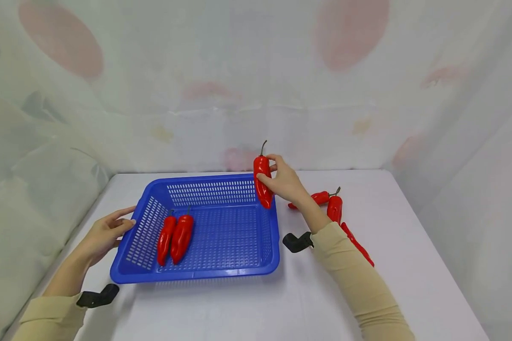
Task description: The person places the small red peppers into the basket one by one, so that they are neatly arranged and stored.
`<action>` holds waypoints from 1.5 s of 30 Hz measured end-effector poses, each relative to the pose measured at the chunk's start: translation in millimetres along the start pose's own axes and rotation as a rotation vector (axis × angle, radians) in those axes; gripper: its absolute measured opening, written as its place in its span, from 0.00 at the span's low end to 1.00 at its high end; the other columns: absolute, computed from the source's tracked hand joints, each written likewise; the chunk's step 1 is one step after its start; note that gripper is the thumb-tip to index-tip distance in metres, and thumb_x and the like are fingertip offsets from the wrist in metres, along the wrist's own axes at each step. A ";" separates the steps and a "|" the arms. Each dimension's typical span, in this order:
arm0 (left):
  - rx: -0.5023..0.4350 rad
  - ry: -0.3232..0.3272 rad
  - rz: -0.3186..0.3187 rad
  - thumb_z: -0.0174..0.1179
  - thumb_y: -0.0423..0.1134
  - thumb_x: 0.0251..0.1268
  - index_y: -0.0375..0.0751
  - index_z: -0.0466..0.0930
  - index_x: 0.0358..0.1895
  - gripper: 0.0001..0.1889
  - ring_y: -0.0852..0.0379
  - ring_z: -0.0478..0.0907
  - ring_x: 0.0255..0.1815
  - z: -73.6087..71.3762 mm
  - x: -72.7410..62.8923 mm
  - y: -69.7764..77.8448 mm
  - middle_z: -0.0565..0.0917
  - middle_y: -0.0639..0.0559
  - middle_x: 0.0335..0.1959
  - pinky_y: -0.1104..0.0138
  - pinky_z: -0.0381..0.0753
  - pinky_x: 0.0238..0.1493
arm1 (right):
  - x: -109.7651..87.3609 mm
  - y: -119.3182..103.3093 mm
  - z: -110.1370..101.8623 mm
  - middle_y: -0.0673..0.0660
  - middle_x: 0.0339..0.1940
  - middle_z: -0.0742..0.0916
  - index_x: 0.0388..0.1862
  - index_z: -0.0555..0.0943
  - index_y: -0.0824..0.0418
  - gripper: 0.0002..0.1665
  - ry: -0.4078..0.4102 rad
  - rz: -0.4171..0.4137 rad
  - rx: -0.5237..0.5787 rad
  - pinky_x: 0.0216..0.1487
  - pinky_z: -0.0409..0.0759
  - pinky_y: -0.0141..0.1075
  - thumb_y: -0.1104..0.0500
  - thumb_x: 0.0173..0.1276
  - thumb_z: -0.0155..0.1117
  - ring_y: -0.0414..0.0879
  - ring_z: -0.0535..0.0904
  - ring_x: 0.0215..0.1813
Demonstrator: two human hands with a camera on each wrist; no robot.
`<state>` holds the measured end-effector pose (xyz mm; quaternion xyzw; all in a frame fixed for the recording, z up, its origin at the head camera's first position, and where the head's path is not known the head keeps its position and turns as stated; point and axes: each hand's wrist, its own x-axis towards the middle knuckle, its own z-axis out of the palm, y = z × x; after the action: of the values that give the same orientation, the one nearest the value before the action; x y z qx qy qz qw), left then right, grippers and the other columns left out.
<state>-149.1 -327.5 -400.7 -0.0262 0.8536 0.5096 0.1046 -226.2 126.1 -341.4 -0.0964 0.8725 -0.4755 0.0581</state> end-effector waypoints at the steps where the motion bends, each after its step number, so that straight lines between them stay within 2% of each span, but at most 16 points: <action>1: 0.000 0.000 0.000 0.52 0.53 0.66 0.45 0.51 0.72 0.35 0.57 0.81 0.38 0.1 0.2 0.0 0.75 0.36 0.48 0.60 0.83 0.40 | 0.0 -0.3 1.5 0.64 0.58 0.71 0.70 0.53 0.53 0.39 -0.003 -0.003 0.003 0.34 0.84 0.39 0.51 0.65 0.59 0.57 0.79 0.48; 8: -0.004 -0.004 0.008 0.52 0.52 0.66 0.44 0.51 0.72 0.35 0.58 0.80 0.38 0.4 1.5 -0.7 0.76 0.38 0.46 0.60 0.83 0.40 | 1.4 -5.8 13.2 0.63 0.57 0.72 0.69 0.55 0.55 0.38 -0.027 -0.027 0.052 0.34 0.84 0.40 0.52 0.65 0.59 0.57 0.78 0.49; 15: 0.008 0.001 0.011 0.51 0.52 0.66 0.44 0.51 0.72 0.35 0.58 0.80 0.37 -1.9 0.9 -1.1 0.76 0.39 0.45 0.60 0.83 0.39 | 4.1 -15.0 31.4 0.62 0.58 0.72 0.68 0.55 0.55 0.38 -0.063 -0.017 0.104 0.35 0.84 0.41 0.53 0.64 0.61 0.57 0.76 0.52; 23: 0.014 0.003 0.012 0.51 0.52 0.66 0.44 0.51 0.72 0.35 0.58 0.80 0.38 -1.6 -0.2 -0.4 0.76 0.38 0.46 0.60 0.83 0.40 | 8.5 -23.4 49.4 0.64 0.57 0.73 0.67 0.56 0.58 0.37 -0.098 -0.021 0.134 0.35 0.84 0.44 0.55 0.63 0.62 0.58 0.78 0.50; 28: 0.016 0.002 0.014 0.51 0.52 0.66 0.43 0.51 0.72 0.35 0.58 0.80 0.38 -1.3 -0.7 0.1 0.76 0.37 0.46 0.60 0.83 0.40 | 11.5 -22.1 60.1 0.64 0.57 0.73 0.67 0.54 0.59 0.39 -0.134 0.006 0.146 0.36 0.83 0.46 0.56 0.63 0.62 0.58 0.78 0.50; 33: 0.013 0.000 0.019 0.51 0.52 0.66 0.43 0.51 0.72 0.35 0.58 0.80 0.37 -0.9 -1.2 0.6 0.76 0.37 0.46 0.60 0.83 0.40 | 13.0 -23.5 70.0 0.64 0.57 0.73 0.68 0.53 0.58 0.39 -0.156 0.028 0.162 0.33 0.84 0.42 0.57 0.63 0.62 0.59 0.78 0.50; 37: 0.014 0.002 0.016 0.51 0.52 0.66 0.43 0.50 0.72 0.35 0.58 0.81 0.38 -0.8 -1.5 1.2 0.76 0.37 0.46 0.59 0.83 0.40 | 14.3 -26.4 78.2 0.64 0.56 0.73 0.69 0.53 0.57 0.39 -0.173 0.016 0.153 0.29 0.84 0.39 0.58 0.64 0.61 0.59 0.78 0.49; 45: 0.015 0.001 0.012 0.51 0.52 0.67 0.44 0.50 0.72 0.35 0.58 0.81 0.38 -0.9 -1.5 1.2 0.75 0.35 0.48 0.59 0.83 0.40 | 18.1 -29.2 95.0 0.64 0.53 0.75 0.68 0.56 0.60 0.38 -0.226 -0.003 0.133 0.29 0.84 0.40 0.58 0.63 0.62 0.58 0.78 0.49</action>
<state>-147.9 -327.7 -399.0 -0.0207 0.8578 0.5035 0.1013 -222.2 28.8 -368.5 -0.1467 0.8267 -0.5186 0.1617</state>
